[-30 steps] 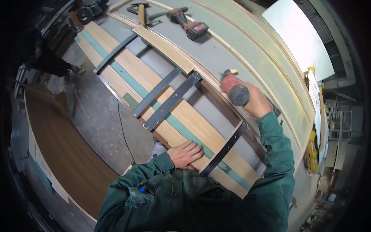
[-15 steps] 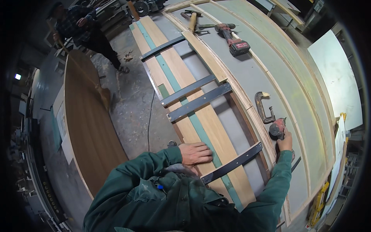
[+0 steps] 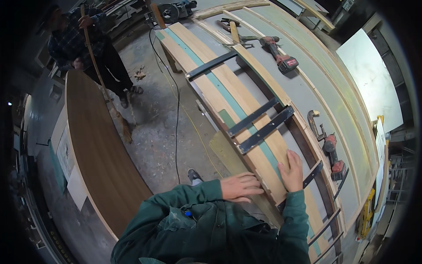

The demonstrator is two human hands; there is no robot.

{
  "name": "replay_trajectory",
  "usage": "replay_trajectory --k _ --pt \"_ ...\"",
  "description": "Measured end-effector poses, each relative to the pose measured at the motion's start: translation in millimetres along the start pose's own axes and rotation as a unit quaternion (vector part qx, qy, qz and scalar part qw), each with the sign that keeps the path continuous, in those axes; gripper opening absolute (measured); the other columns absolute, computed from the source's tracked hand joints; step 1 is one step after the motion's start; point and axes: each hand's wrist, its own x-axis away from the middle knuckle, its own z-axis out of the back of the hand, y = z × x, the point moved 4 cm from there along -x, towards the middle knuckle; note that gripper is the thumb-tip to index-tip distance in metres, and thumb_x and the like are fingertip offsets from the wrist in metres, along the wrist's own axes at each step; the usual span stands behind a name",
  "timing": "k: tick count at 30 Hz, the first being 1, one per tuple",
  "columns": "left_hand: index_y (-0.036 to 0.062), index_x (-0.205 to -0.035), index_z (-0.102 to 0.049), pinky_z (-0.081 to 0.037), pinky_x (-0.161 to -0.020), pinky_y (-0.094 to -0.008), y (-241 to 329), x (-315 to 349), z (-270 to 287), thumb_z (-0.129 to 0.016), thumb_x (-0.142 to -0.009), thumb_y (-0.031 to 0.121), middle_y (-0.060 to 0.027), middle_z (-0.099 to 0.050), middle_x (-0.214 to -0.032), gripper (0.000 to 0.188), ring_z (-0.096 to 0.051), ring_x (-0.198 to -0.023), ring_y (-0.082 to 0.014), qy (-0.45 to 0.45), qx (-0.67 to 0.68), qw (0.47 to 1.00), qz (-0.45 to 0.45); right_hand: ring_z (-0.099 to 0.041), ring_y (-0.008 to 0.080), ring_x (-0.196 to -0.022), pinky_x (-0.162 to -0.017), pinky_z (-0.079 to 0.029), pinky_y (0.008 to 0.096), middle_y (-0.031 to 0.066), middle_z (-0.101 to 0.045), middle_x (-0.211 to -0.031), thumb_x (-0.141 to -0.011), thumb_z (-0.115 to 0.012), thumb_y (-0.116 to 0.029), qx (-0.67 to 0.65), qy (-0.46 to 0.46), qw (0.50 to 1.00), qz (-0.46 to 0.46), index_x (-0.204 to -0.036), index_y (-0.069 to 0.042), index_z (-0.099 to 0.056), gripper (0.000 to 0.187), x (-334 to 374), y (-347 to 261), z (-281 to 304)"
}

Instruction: Routing the edge of a wooden frame component using a handheld power router.

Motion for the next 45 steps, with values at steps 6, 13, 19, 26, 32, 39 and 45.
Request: replay_trajectory --k 6,13,19,26,32,39,45 --pt "0.0111 -0.118 -0.061 -0.049 -0.077 -0.0400 -56.6 172.3 102.9 -0.069 -0.087 0.032 -0.0101 -0.059 -0.101 0.038 -0.060 -0.091 -0.0310 0.093 -0.042 0.955 0.279 -0.053 0.0356 -0.119 -0.103 -0.040 0.0398 0.0210 -0.055 -0.127 -0.086 -0.068 -0.020 0.044 0.070 0.994 -0.068 -0.130 0.002 -0.055 0.051 -31.7 -28.3 -0.5" --pt "0.0114 -0.114 -0.063 -0.050 -0.071 -0.0375 -118.7 198.7 227.3 -0.072 -0.084 0.026 -0.0081 -0.062 -0.092 0.034 -0.062 -0.083 -0.0289 0.211 -0.107 0.911 0.338 -0.053 0.0342 -0.121 -0.103 -0.040 0.0390 0.0201 -0.057 -0.127 -0.087 -0.068 -0.024 -0.009 0.077 0.996 -0.046 -0.130 0.000 -0.056 0.051 -139.3 -107.5 -24.6" --pt "0.0065 -0.113 -0.063 -0.051 -0.075 -0.0341 -201.2 214.8 320.7 -0.071 -0.084 0.014 -0.0106 -0.063 -0.091 0.031 -0.064 -0.084 -0.0280 0.282 -0.141 0.879 0.358 -0.061 0.0287 -0.110 -0.097 -0.046 0.0343 0.0172 -0.062 -0.118 -0.089 -0.069 -0.022 -0.116 0.118 0.986 -0.006 -0.128 0.002 -0.057 0.048 -254.9 -120.7 -65.4" --pt "0.0000 -0.117 -0.061 -0.049 -0.084 -0.0296 -319.7 219.8 477.4 -0.057 -0.095 0.008 -0.0090 -0.065 -0.100 0.024 -0.062 -0.092 -0.0162 0.430 -0.115 0.814 0.374 -0.062 0.0247 -0.108 -0.093 -0.048 0.0328 0.0157 -0.063 -0.116 -0.089 -0.069 -0.022 -0.247 0.023 0.969 -0.014 -0.129 0.002 -0.055 0.050 -386.7 -170.0 -114.7" --pt "-0.0009 -0.119 -0.061 -0.042 -0.083 -0.0238 -441.6 178.0 672.1 -0.045 -0.104 0.023 -0.0010 -0.059 -0.095 0.032 -0.050 -0.086 -0.0098 0.522 -0.125 0.793 0.288 -0.060 0.0306 -0.110 -0.095 -0.046 0.0357 0.0186 -0.062 -0.117 -0.090 -0.066 -0.029 -0.192 0.027 0.978 0.070 -0.130 0.002 -0.055 0.051 -499.8 -230.0 -133.3" --pt "0.0051 -0.112 -0.066 -0.042 -0.064 -0.0229 -678.7 184.3 801.5 -0.051 -0.101 0.033 0.0023 -0.063 -0.090 0.034 -0.049 -0.072 -0.0059 0.354 0.040 0.817 0.453 -0.063 0.0280 -0.106 -0.091 -0.049 0.0353 0.0187 -0.064 -0.118 -0.095 -0.060 -0.033 -0.241 -0.039 0.969 -0.042 -0.133 0.002 -0.053 0.052 -613.2 -261.9 -196.9" --pt "0.0029 -0.121 -0.060 -0.053 -0.074 -0.0368 -839.9 230.4 778.0 -0.057 -0.090 0.062 -0.0154 -0.065 -0.107 0.067 -0.061 -0.089 -0.0205 0.051 0.223 0.683 0.693 -0.064 0.0205 -0.096 -0.090 -0.049 0.0306 0.0167 -0.067 -0.111 -0.097 -0.056 -0.043 -0.399 -0.059 0.908 -0.114 -0.135 0.003 -0.049 0.060 -753.1 -313.1 -270.4"
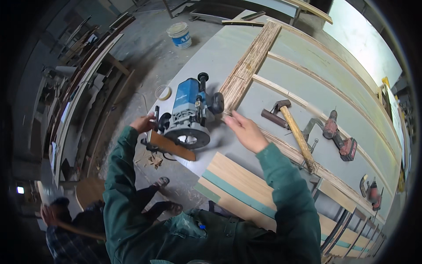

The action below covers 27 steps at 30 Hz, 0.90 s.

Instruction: Routing the edge of a wooden frame component using a handheld power router.

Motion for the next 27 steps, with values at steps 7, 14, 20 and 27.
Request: replay_trajectory --k 7,14,20,27 --pt "0.0139 -0.116 -0.061 -0.055 -0.069 -0.0336 33.9 -20.2 -101.8 -0.056 -0.095 0.046 -0.0035 -0.069 -0.099 0.039 -0.065 -0.079 -0.0170 -0.185 0.166 0.966 0.066 -0.048 0.0127 -0.048 -0.037 -0.046 0.0295 0.0052 -0.052 -0.076 -0.086 -0.066 -0.048 -0.146 0.098 0.962 -0.206 -0.115 -0.005 -0.045 0.055 -97.1 5.9 -34.1" --pt "0.0091 -0.082 -0.055 -0.043 -0.049 -0.0330 77.6 19.1 -96.8 -0.057 -0.090 0.025 -0.0035 -0.051 -0.065 0.018 -0.051 -0.052 -0.0186 -0.089 0.071 0.993 0.026 -0.046 0.0101 -0.046 -0.032 -0.036 0.0264 0.0057 -0.053 -0.078 -0.081 -0.064 -0.015 -0.291 0.088 0.916 -0.261 -0.126 -0.013 -0.042 0.050 -74.8 51.6 -34.1" --pt "0.0084 -0.112 -0.064 -0.047 -0.072 -0.0402 56.9 131.6 -2.6 -0.071 -0.085 0.037 -0.0066 -0.063 -0.096 0.040 -0.057 -0.081 -0.0253 0.013 0.078 0.995 -0.062 -0.043 0.0079 -0.046 -0.035 -0.034 0.0245 0.0021 -0.051 -0.072 -0.079 -0.064 -0.020 -0.314 0.028 0.947 -0.061 -0.137 -0.019 -0.035 0.064 2.8 -53.2 -57.8" --pt "0.0130 -0.101 -0.065 -0.044 -0.069 -0.0441 106.3 256.2 -129.0 -0.072 -0.082 0.040 -0.0060 -0.059 -0.087 0.034 -0.052 -0.078 -0.0216 0.069 0.101 0.976 -0.179 -0.058 0.0287 -0.089 -0.079 -0.048 0.0378 0.0177 -0.053 -0.111 -0.078 -0.058 -0.010 -0.202 0.133 0.954 0.178 -0.140 -0.006 -0.025 0.070 148.0 -91.1 -35.6"
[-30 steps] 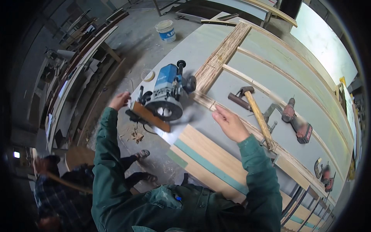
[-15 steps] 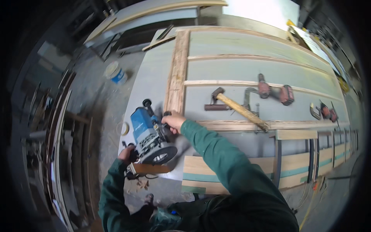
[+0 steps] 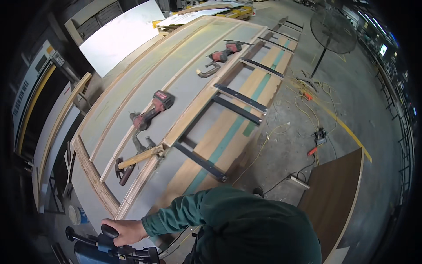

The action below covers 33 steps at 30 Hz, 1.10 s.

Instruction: Routing the edge of a wooden frame component using a handheld power router.

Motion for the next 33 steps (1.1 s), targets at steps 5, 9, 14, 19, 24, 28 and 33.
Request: replay_trajectory --k 5,9,14,19,24,28,33 --pt "0.0106 -0.108 -0.062 -0.044 -0.075 -0.0441 -27.5 85.4 -58.3 -0.072 -0.082 0.040 -0.0081 -0.058 -0.096 0.040 -0.053 -0.086 -0.0235 -0.009 -0.012 0.990 -0.143 -0.052 0.0332 -0.113 -0.096 -0.043 0.0383 0.0222 -0.047 -0.129 -0.079 -0.060 -0.013 0.013 -0.007 0.994 0.110 -0.145 -0.004 -0.022 0.076 120.7 -57.3 32.9" --pt "0.0087 -0.113 -0.060 -0.045 -0.080 -0.0442 -62.6 154.9 -89.9 -0.071 -0.082 0.039 -0.0098 -0.058 -0.103 0.044 -0.054 -0.093 -0.0250 -0.009 -0.028 0.970 -0.241 -0.051 0.0337 -0.117 -0.101 -0.039 0.0379 0.0221 -0.047 -0.131 -0.078 -0.061 -0.010 0.024 0.055 0.978 0.199 -0.145 -0.003 -0.025 0.076 219.4 -93.1 56.2" --pt "0.0063 -0.119 -0.058 -0.045 -0.086 -0.0442 -94.5 219.6 -140.4 -0.070 -0.082 0.039 -0.0119 -0.057 -0.112 0.050 -0.054 -0.101 -0.0269 -0.024 -0.043 0.935 -0.351 -0.048 0.0344 -0.126 -0.106 -0.038 0.0379 0.0213 -0.044 -0.139 -0.078 -0.064 -0.010 0.070 0.084 0.972 0.208 -0.150 -0.004 -0.021 0.084 326.3 -129.8 106.2" --pt "0.0039 -0.125 -0.055 -0.046 -0.092 -0.0442 -112.8 246.2 -218.9 -0.070 -0.083 0.038 -0.0140 -0.056 -0.121 0.056 -0.055 -0.109 -0.0288 -0.068 -0.049 0.893 -0.443 -0.046 0.0372 -0.129 -0.108 -0.037 0.0396 0.0201 -0.038 -0.147 -0.078 -0.066 -0.013 0.156 0.127 0.948 0.246 -0.152 -0.006 -0.018 0.089 400.0 -153.0 157.0" --pt "0.0016 -0.131 -0.052 -0.046 -0.099 -0.0443 -115.1 282.9 -260.8 -0.069 -0.083 0.037 -0.0161 -0.055 -0.130 0.063 -0.056 -0.117 -0.0306 -0.081 -0.053 0.843 -0.529 -0.046 0.0373 -0.130 -0.107 -0.039 0.0406 0.0199 -0.037 -0.148 -0.078 -0.067 -0.012 0.204 0.152 0.935 0.249 -0.152 -0.006 -0.018 0.089 459.7 -187.7 200.5" --pt "0.0043 -0.137 -0.048 -0.044 -0.102 -0.0441 -123.2 298.2 -363.2 -0.048 -0.094 0.046 -0.0117 -0.050 -0.139 0.060 -0.051 -0.122 -0.0296 -0.187 0.216 0.948 -0.137 -0.045 0.0364 -0.130 -0.108 -0.038 0.0402 0.0198 -0.036 -0.148 -0.078 -0.068 -0.009 0.239 0.201 0.914 0.257 -0.152 -0.004 -0.019 0.089 507.6 -198.3 257.7" --pt "0.0038 -0.143 -0.037 -0.041 -0.104 -0.0470 -137.6 317.6 -451.4 -0.082 -0.071 0.020 -0.0181 -0.045 -0.139 0.086 -0.051 -0.121 -0.0328 -0.203 0.228 0.945 -0.119 -0.044 0.0361 -0.132 -0.108 -0.038 0.0405 0.0198 -0.034 -0.149 -0.079 -0.069 -0.009 0.273 0.219 0.901 0.255 -0.151 -0.004 -0.020 0.088 553.1 -211.4 329.7"
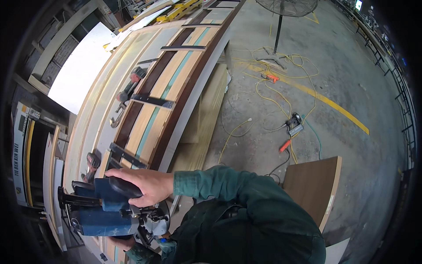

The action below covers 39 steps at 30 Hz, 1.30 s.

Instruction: Routing the edge of a wooden frame component using a handheld power router.

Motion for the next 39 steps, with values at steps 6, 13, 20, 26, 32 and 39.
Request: replay_trajectory --k 6,13,20,26,32,39 --pt "0.0033 -0.139 -0.046 -0.046 -0.100 -0.0494 -53.2 3.4 -104.2 -0.047 -0.091 0.051 -0.0163 -0.051 -0.138 0.067 -0.052 -0.123 -0.0338 -0.099 -0.053 0.994 -0.008 -0.045 0.0370 -0.130 -0.106 -0.039 0.0408 0.0195 -0.034 -0.150 -0.078 -0.068 -0.008 -0.025 0.004 0.998 -0.050 -0.151 -0.005 -0.020 0.087 -1.0 -1.1 112.5" --pt "0.0044 -0.139 -0.047 -0.044 -0.102 -0.0479 -89.2 51.0 -252.3 -0.045 -0.093 0.049 -0.0136 -0.051 -0.139 0.064 -0.051 -0.123 -0.0322 -0.155 -0.075 0.985 0.006 -0.042 0.0346 -0.134 -0.109 -0.035 0.0396 0.0179 -0.034 -0.150 -0.080 -0.066 -0.007 0.003 0.040 0.997 -0.060 -0.152 -0.004 -0.018 0.086 21.1 3.0 235.4" --pt "0.0050 -0.144 -0.040 -0.039 -0.108 -0.0493 -175.0 114.3 -366.4 -0.041 -0.097 0.053 -0.0157 -0.046 -0.144 0.067 -0.050 -0.126 -0.0330 -0.162 0.043 0.986 0.014 -0.051 0.0383 -0.120 -0.099 -0.043 0.0402 0.0199 -0.043 -0.138 -0.079 -0.068 -0.006 0.027 -0.002 0.999 -0.021 -0.152 -0.005 -0.018 0.089 46.6 -21.8 374.8" --pt "0.0034 -0.141 -0.043 -0.042 -0.105 -0.0491 -210.7 178.4 -446.6 -0.040 -0.093 0.059 -0.0149 -0.053 -0.136 0.074 -0.053 -0.123 -0.0353 -0.142 0.155 0.978 -0.007 -0.058 0.0296 -0.073 -0.058 -0.048 0.0399 0.0110 -0.050 -0.108 -0.068 -0.080 -0.012 0.177 -0.139 0.972 0.071 -0.154 -0.014 -0.019 0.106 53.8 -44.4 467.5" --pt "0.0035 -0.140 -0.044 -0.042 -0.105 -0.0478 -234.6 219.1 -528.9 -0.041 -0.094 0.058 -0.0146 -0.053 -0.136 0.072 -0.053 -0.122 -0.0340 -0.082 0.123 0.989 -0.027 -0.055 0.0209 -0.075 -0.052 -0.044 0.0341 0.0052 -0.047 -0.094 -0.060 -0.085 -0.018 0.174 -0.154 0.965 0.124 -0.155 -0.007 -0.015 0.119 60.3 -42.0 545.7" --pt "0.0036 -0.139 -0.045 -0.042 -0.105 -0.0464 -298.6 222.8 -612.6 -0.041 -0.095 0.057 -0.0141 -0.053 -0.136 0.070 -0.054 -0.121 -0.0324 -0.011 0.112 0.994 -0.007 -0.055 0.0223 -0.074 -0.052 -0.043 0.0343 0.0060 -0.049 -0.095 -0.059 -0.085 -0.015 0.113 -0.218 0.964 0.099 -0.156 -0.006 -0.013 0.121 26.0 14.1 634.3"
